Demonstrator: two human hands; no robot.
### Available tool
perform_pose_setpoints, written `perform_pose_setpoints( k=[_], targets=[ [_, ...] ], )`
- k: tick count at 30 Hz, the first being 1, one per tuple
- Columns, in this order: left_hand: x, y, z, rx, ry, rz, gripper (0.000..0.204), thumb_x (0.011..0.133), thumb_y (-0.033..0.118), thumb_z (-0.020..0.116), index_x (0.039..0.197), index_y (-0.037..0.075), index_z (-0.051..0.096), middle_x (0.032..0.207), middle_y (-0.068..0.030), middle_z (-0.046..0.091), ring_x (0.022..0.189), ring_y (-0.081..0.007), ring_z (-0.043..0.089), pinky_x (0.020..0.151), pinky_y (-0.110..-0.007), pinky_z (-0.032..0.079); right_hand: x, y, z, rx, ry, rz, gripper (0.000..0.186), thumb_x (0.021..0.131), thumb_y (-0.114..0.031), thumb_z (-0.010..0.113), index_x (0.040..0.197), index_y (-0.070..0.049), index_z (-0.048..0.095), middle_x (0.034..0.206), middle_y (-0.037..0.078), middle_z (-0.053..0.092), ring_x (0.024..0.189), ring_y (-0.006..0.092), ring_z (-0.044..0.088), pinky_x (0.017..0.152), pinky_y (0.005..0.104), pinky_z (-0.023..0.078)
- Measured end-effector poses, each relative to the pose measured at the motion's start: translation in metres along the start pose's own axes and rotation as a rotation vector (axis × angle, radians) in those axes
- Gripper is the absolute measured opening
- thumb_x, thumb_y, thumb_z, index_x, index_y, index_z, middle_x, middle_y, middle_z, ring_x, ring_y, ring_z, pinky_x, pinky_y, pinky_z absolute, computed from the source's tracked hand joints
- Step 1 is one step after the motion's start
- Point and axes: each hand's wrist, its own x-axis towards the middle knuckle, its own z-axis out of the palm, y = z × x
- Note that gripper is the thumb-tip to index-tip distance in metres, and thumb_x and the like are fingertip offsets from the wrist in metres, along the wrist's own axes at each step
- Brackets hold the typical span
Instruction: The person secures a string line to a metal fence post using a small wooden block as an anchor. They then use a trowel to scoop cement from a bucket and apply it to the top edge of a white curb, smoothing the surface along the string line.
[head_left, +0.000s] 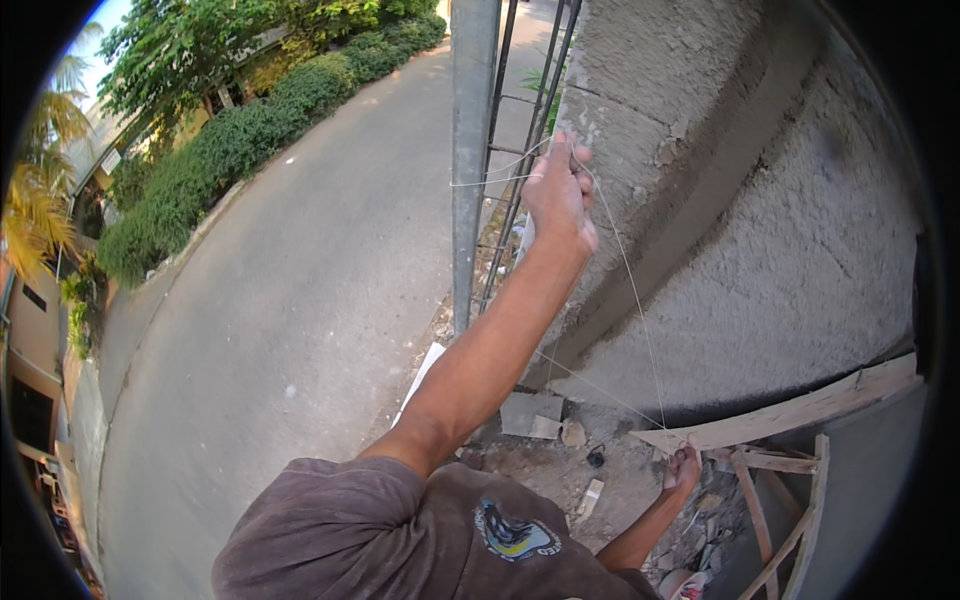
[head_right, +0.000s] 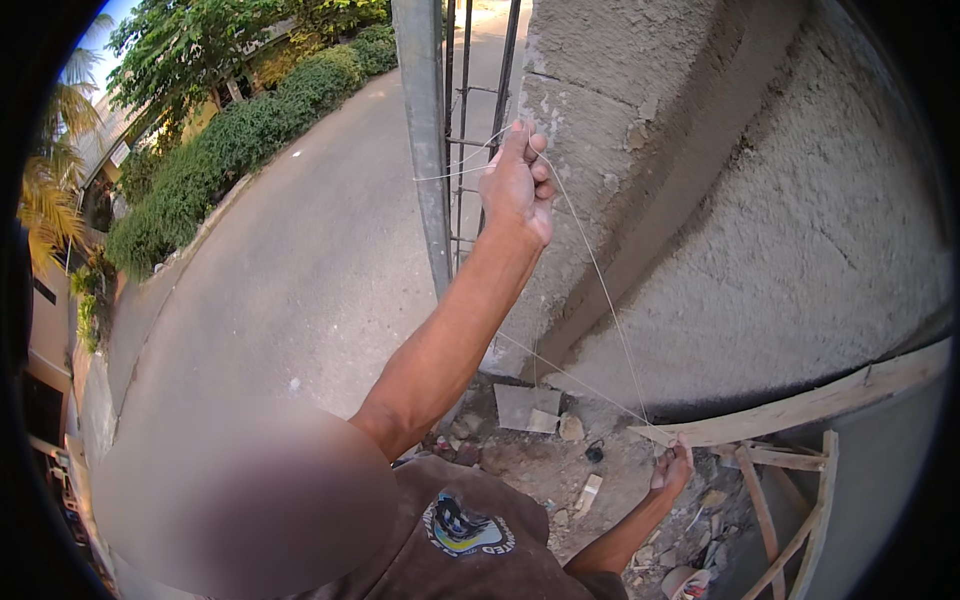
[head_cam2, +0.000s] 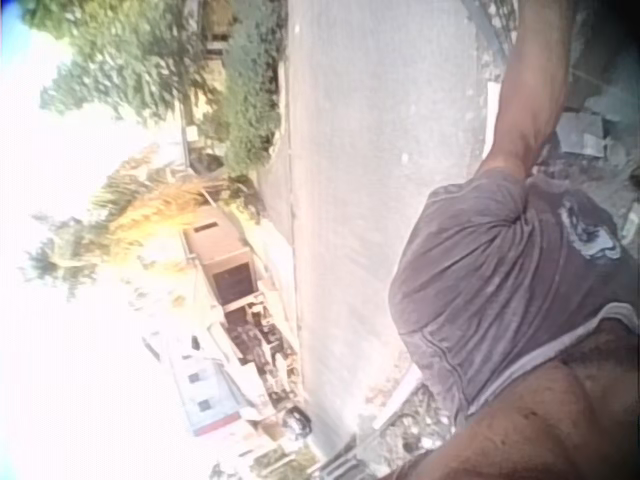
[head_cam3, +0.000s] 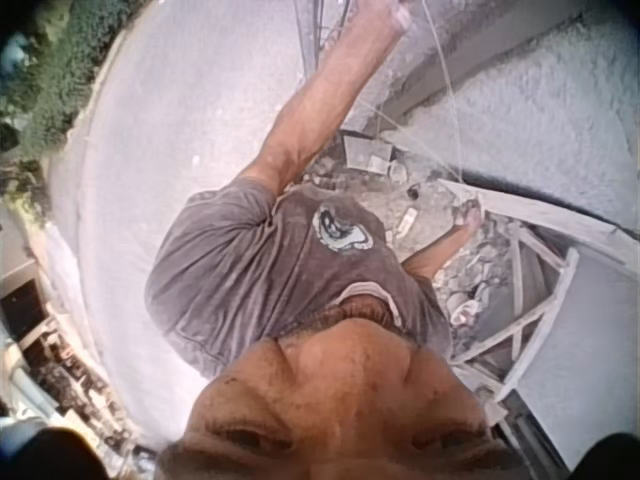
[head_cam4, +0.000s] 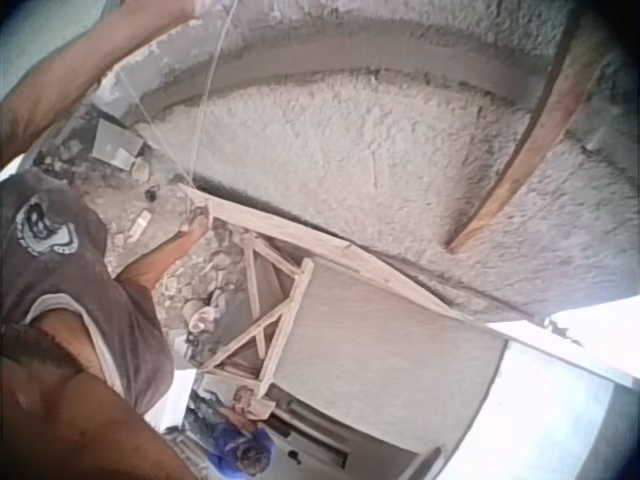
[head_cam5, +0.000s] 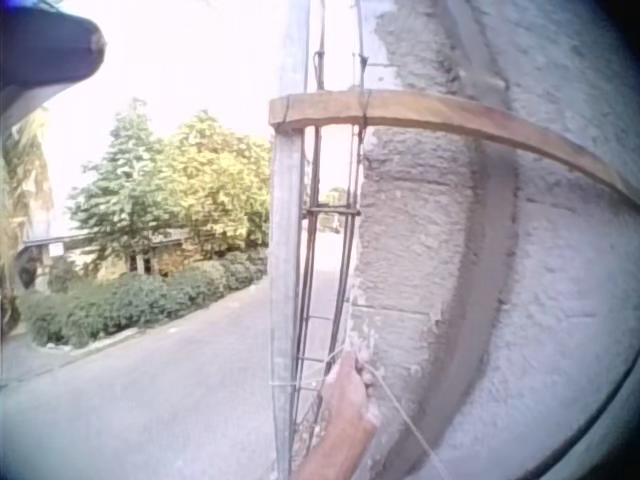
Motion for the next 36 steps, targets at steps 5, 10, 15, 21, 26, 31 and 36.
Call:
perform_pose_setpoints(
  k=[5, 10, 15, 21, 26, 31, 36],
  targets=[
    [0.013, -0.006, -0.013, -0.008, 0.052, -0.016, 0.021, 0.098, 0.023, 0.062, 0.11, 0.007, 0.063, 0.079, 0.0029, 0.059, 0.054, -0.0045, 0.043, 0.045, -0.021, 0.03, 0.003, 0.0, -0.004, 0.001, -0.046, -0.011, 0.03, 0.095, 0.002, 0.052, 0.124, 0.005, 0.059, 0.082, 0.002, 0.059, 0.054, 0.004, 0.044, 0.041, 0.0184, 0.031],
    [0.01, -0.019, -0.055, 0.132, 0.139, -0.02, 0.015, 0.097, 0.023, 0.063, 0.1, 0.009, 0.063, 0.078, 0.0034, 0.059, 0.053, -0.0042, 0.042, 0.046, -0.02, 0.03, -0.007, -0.005, 0.002, -0.022, -0.04, 0.004, 0.031, 0.096, 0.001, 0.052, 0.126, 0.005, 0.058, 0.082, 0.003, 0.059, 0.055, 0.0047, 0.045, 0.042, 0.0186, 0.032],
    [0.003, -0.025, -0.125, 0.316, 0.047, 0.006, 0.022, 0.098, 0.028, 0.062, 0.104, 0.007, 0.063, 0.085, 0.0007, 0.062, 0.054, -0.0047, 0.044, 0.047, -0.021, 0.031, -0.006, -0.005, -0.002, -0.029, -0.06, 0.001, 0.029, 0.095, 0.001, 0.053, 0.123, 0.003, 0.061, 0.083, 0.002, 0.061, 0.06, 0.0055, 0.051, 0.046, 0.0175, 0.035],
    [-0.048, -0.029, -0.221, 0.116, -0.05, -0.044, 0.048, 0.103, 0.044, 0.052, 0.127, 0.002, 0.053, 0.11, -0.009, 0.065, 0.069, -0.0097, 0.056, 0.053, -0.022, 0.039, -0.01, -0.016, 0.002, -0.173, -0.064, -0.018, 0.026, 0.095, -0.001, 0.053, 0.116, -0.002, 0.067, 0.085, 0.001, 0.063, 0.064, 0.0056, 0.052, 0.049, 0.0179, 0.037],
    [-0.072, -0.075, -0.343, -0.086, 0.262, -0.522, 0.05, 0.105, 0.046, 0.046, 0.132, 0.004, 0.05, 0.119, -0.0111, 0.062, 0.08, -0.0149, 0.059, 0.06, -0.023, 0.048, -0.014, -0.027, -0.001, -0.363, -0.01, 0.018, 0.025, 0.095, 0.0, 0.052, 0.115, -0.002, 0.067, 0.082, 0.002, 0.062, 0.053, 0.0053, 0.045, 0.042, 0.0192, 0.031],
    [-0.054, -0.137, -0.378, 0.145, 0.36, -0.601, 0.039, 0.104, 0.037, 0.051, 0.125, 0.004, 0.053, 0.112, -0.0095, 0.064, 0.07, -0.0144, 0.059, 0.06, -0.026, 0.053, -0.008, -0.01, -0.017, -0.651, -0.02, 0.085, 0.022, 0.095, 0.0, 0.051, 0.11, -0.003, 0.068, 0.079, 0.002, 0.062, 0.045, 0.005, 0.039, 0.037, 0.0212, 0.026],
    [-0.037, -0.15, -0.388, 0.287, 0.376, -0.336, 0.027, 0.103, 0.027, 0.054, 0.114, 0.002, 0.059, 0.091, -0.0063, 0.066, 0.058, -0.0118, 0.056, 0.054, -0.025, 0.049, 0.004, 0.02, -0.023, -0.729, -0.03, 0.116, 0.018, 0.093, 0.0, 0.055, 0.104, -0.003, 0.069, 0.074, 0.001, 0.062, 0.047, 0.0059, 0.045, 0.04, 0.0223, 0.034]
  ],
)
